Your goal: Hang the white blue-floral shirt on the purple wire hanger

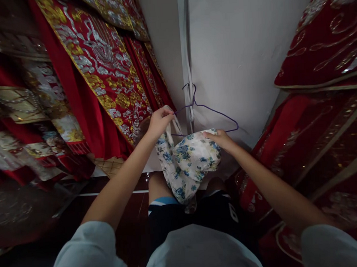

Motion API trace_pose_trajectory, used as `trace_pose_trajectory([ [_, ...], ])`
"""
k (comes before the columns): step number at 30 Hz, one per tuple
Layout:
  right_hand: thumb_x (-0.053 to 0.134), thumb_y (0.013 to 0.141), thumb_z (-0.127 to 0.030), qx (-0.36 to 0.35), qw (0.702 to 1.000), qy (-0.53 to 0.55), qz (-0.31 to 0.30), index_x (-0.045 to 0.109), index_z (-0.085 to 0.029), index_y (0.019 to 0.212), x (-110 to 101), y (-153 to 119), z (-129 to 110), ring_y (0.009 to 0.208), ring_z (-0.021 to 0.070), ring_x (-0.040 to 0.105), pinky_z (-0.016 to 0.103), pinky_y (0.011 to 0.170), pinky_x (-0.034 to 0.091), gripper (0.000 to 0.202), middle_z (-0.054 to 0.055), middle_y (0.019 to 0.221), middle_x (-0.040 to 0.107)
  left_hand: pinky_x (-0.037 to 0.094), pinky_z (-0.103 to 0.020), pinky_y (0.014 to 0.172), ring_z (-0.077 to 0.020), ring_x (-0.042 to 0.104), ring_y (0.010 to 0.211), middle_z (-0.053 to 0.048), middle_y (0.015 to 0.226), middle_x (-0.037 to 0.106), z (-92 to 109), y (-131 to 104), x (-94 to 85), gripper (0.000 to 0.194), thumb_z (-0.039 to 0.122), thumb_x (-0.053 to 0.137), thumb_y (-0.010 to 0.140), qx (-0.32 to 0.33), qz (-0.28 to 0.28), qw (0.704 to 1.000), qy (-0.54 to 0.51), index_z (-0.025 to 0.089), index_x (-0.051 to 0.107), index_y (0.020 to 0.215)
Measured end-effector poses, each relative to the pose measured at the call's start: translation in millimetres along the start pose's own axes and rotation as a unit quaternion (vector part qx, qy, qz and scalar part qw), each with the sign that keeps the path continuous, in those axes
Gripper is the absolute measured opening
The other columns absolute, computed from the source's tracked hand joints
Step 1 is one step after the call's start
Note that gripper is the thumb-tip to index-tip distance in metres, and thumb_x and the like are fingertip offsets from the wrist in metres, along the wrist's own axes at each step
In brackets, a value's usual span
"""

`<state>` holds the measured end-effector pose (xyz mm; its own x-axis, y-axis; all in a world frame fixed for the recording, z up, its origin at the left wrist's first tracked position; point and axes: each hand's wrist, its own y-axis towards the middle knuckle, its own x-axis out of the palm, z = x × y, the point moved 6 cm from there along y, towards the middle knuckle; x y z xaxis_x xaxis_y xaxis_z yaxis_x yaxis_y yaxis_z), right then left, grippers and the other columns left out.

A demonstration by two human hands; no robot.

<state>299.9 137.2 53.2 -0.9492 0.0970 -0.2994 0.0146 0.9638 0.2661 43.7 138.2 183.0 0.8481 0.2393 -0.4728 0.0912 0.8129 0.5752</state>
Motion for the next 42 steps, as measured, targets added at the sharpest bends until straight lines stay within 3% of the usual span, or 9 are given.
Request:
trace_pose_trajectory([
  [5, 0.068, 0.071, -0.057, -0.063, 0.997, -0.034, -0.009, 0.067, -0.015, 0.075, -3.3, -9.2, -14.1, 0.070, 0.0210, 0.062, 0.030, 0.064, 0.049, 0.042, 0.006, 0.072, 0.068, 0.047, -0.037, 0.094, -0.0254, 0.063, 0.102, -0.015, 0.110, 0.068, 13.5, 14.4, 35.9, 0.036, 0.021, 0.060, 0.080, 0.048, -0.026, 0.989, 0.137, 0.009, 0.061, 0.114],
  [9, 0.074, 0.069, -0.039, -0.196, 0.977, -0.088, -0.011, 0.066, -0.018, 0.113, -25.6, -26.8, -42.6, 0.098, 0.0255, 0.064, 0.036, 0.089, 0.050, 0.049, 0.010, 0.113, 0.069, 0.047, -0.036, 0.094, -0.0243, 0.064, 0.101, -0.015, 0.110, 0.069, 7.1, 12.1, 38.6, 0.032, 0.020, 0.047, 0.090, 0.056, -0.048, 0.979, 0.191, 0.009, 0.063, 0.116],
  [14, 0.074, 0.069, -0.038, -0.217, 0.956, -0.121, 0.158, 0.040, -0.021, 0.146, -95.6, -36.7, -44.8, 0.101, 0.0260, 0.063, 0.040, 0.088, 0.051, 0.086, 0.016, 0.149, 0.044, 0.047, -0.033, 0.093, -0.0225, 0.065, 0.100, -0.013, 0.110, 0.071, 5.4, 11.7, 37.6, 0.034, 0.014, 0.042, 0.091, 0.075, -0.046, 0.977, 0.195, 0.010, 0.067, 0.113],
  [17, 0.073, 0.069, -0.046, -0.188, 0.953, -0.126, 0.200, 0.055, -0.017, 0.133, -126.3, -32.3, -31.5, 0.095, 0.0271, 0.064, 0.040, 0.084, 0.052, 0.072, 0.016, 0.131, 0.060, 0.048, -0.031, 0.089, -0.0217, 0.065, 0.096, -0.012, 0.106, 0.072, 4.6, 12.3, 39.9, 0.033, 0.017, 0.041, 0.092, 0.070, -0.047, 0.976, 0.201, 0.012, 0.067, 0.112],
  [22, 0.062, 0.079, -0.049, -0.156, 0.970, -0.143, 0.123, 0.072, -0.018, 0.089, -117.1, -30.9, -25.8, 0.080, 0.0264, 0.066, 0.036, 0.075, 0.050, 0.034, 0.009, 0.086, 0.073, 0.047, -0.033, 0.083, -0.0247, 0.066, 0.089, -0.013, 0.095, 0.072, -8.9, 8.6, 37.7, 0.031, 0.029, 0.043, 0.094, 0.037, -0.067, 0.960, 0.268, 0.014, 0.070, 0.101],
  [27, 0.062, 0.080, -0.044, -0.184, 0.936, -0.184, 0.236, 0.072, -0.020, 0.088, -118.2, -38.5, -48.3, 0.076, 0.0238, 0.064, 0.032, 0.070, 0.048, 0.026, 0.007, 0.083, 0.072, 0.044, -0.035, 0.086, -0.0246, 0.063, 0.088, -0.013, 0.092, 0.071, -11.1, -0.2, 23.3, 0.034, 0.028, 0.038, 0.097, 0.065, -0.044, 0.942, 0.327, 0.015, 0.069, 0.093],
  [31, 0.063, 0.079, -0.043, -0.190, 0.915, -0.196, 0.296, 0.070, -0.018, 0.091, -134.2, -13.9, -50.7, 0.075, 0.0223, 0.062, 0.031, 0.068, 0.046, 0.029, 0.008, 0.084, 0.071, 0.043, -0.035, 0.086, -0.0257, 0.060, 0.088, -0.013, 0.090, 0.070, -2.0, -2.8, 19.9, 0.034, 0.029, 0.038, 0.096, 0.094, -0.029, 0.934, 0.342, 0.015, 0.068, 0.091],
  [39, 0.064, 0.076, -0.048, -0.075, 0.947, -0.218, 0.221, 0.049, -0.020, 0.050, -122.0, 47.3, -13.9, 0.057, 0.0167, 0.048, 0.028, 0.059, 0.039, 0.041, -0.002, 0.047, 0.042, 0.042, -0.039, 0.092, -0.0273, 0.059, 0.093, -0.015, 0.093, 0.067, -6.8, -0.7, 18.5, 0.035, 0.030, 0.036, 0.097, 0.103, -0.027, 0.937, 0.333, 0.014, 0.067, 0.093],
  [42, 0.070, 0.072, -0.047, -0.008, 0.984, -0.114, 0.140, 0.055, -0.019, 0.056, -115.2, 45.8, -7.2, 0.060, 0.0180, 0.054, 0.029, 0.060, 0.042, 0.036, -0.001, 0.051, 0.051, 0.043, -0.037, 0.092, -0.0257, 0.060, 0.096, -0.015, 0.104, 0.064, -15.6, 2.9, 1.9, 0.032, 0.031, 0.038, 0.097, 0.105, 0.010, 0.952, 0.288, 0.014, 0.066, 0.099],
])
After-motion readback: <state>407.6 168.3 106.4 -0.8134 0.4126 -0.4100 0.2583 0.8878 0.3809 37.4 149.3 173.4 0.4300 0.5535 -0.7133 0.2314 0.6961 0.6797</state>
